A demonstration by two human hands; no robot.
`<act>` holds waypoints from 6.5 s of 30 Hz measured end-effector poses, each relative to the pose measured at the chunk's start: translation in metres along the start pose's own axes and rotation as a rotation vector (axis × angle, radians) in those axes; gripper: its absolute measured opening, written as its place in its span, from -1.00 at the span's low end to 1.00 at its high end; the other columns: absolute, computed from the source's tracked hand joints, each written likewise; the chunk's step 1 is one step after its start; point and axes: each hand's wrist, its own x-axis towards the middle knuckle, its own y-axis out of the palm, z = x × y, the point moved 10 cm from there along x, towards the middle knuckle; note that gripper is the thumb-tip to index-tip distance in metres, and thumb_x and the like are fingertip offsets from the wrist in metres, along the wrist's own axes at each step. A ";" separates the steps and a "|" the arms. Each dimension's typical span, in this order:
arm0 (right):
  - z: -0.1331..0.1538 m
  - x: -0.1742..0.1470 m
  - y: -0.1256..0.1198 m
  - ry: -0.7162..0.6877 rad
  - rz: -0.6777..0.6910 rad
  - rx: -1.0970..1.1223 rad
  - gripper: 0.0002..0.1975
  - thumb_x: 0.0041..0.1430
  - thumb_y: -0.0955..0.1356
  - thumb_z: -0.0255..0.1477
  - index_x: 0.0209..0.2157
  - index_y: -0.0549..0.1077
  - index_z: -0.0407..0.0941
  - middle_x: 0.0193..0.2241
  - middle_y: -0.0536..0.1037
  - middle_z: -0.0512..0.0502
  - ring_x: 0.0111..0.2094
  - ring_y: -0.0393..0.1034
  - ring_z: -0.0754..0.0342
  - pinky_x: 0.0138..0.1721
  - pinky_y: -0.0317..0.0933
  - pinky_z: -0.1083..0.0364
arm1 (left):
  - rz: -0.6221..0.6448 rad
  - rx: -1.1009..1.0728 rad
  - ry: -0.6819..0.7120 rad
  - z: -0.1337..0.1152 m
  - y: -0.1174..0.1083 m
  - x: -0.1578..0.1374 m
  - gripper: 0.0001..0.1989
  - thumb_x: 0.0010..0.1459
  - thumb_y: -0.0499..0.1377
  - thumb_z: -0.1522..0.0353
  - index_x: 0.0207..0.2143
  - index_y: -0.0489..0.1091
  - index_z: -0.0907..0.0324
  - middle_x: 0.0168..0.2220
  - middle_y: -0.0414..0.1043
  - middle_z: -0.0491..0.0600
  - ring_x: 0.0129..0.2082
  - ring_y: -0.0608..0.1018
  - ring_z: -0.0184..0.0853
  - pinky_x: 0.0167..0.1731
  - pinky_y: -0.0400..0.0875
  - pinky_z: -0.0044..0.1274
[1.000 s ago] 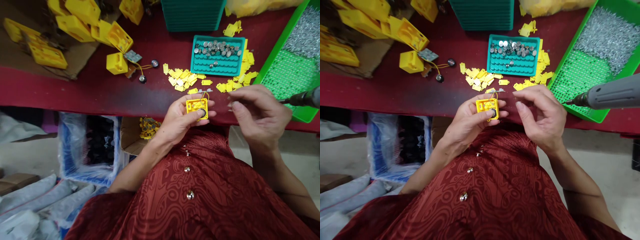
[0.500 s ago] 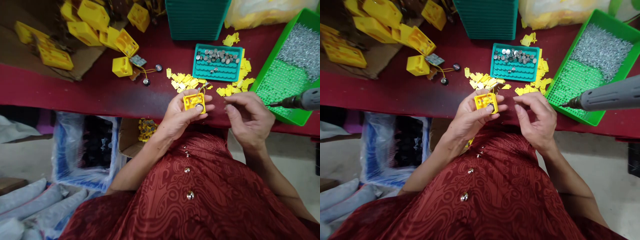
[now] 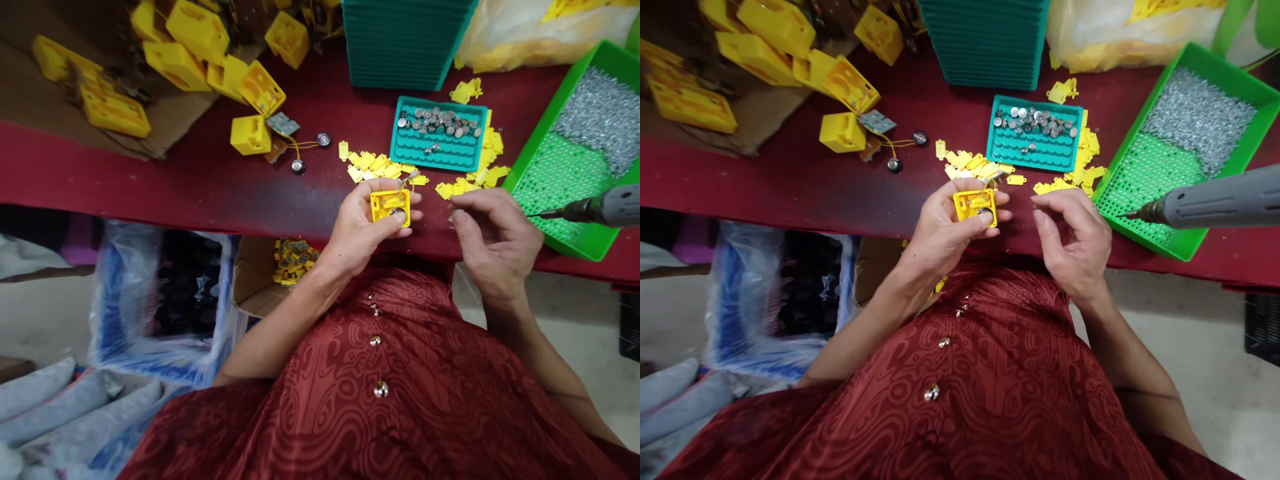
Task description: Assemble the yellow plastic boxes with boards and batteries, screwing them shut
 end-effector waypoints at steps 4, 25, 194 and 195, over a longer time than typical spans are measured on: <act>-0.018 0.004 0.008 0.115 0.039 0.090 -0.87 0.38 0.43 -0.43 -0.09 0.65 -0.04 -0.17 0.71 -0.06 -0.16 0.63 0.06 -0.15 0.55 0.05 | 0.096 -0.095 -0.113 -0.004 0.009 -0.010 -0.50 0.00 0.53 0.44 -0.09 0.36 0.13 -0.14 0.75 -0.03 -0.18 0.81 -0.22 -0.36 0.66 -0.64; -0.036 0.029 0.068 0.658 0.380 0.665 -0.56 0.05 0.68 -0.16 -0.18 0.59 -0.10 -0.37 0.62 0.03 -0.49 0.46 0.22 -0.48 0.44 0.20 | 0.112 0.052 -0.083 -0.001 -0.006 -0.019 -0.50 0.00 0.55 0.39 -0.12 0.35 0.13 -0.14 0.71 -0.05 -0.21 0.78 -0.30 -0.33 0.63 -0.65; 0.085 0.031 0.039 -0.499 0.341 -0.209 -0.74 0.44 0.32 -0.62 0.01 0.59 -0.11 -0.18 0.68 -0.12 -0.15 0.62 0.08 -0.11 0.55 0.11 | -0.009 0.050 -0.039 -0.020 -0.005 -0.031 -0.36 0.05 0.41 0.44 0.23 0.48 0.15 0.22 0.66 0.06 0.23 0.67 -0.09 0.04 0.70 -0.44; 0.085 0.031 0.039 -0.511 0.336 -0.208 -0.76 0.43 0.34 -0.63 0.00 0.58 -0.13 -0.17 0.69 -0.13 -0.15 0.62 0.07 -0.10 0.55 0.11 | -0.010 0.049 -0.040 -0.020 -0.005 -0.031 -0.36 0.05 0.41 0.44 0.23 0.48 0.15 0.22 0.66 0.06 0.23 0.68 -0.10 0.04 0.70 -0.45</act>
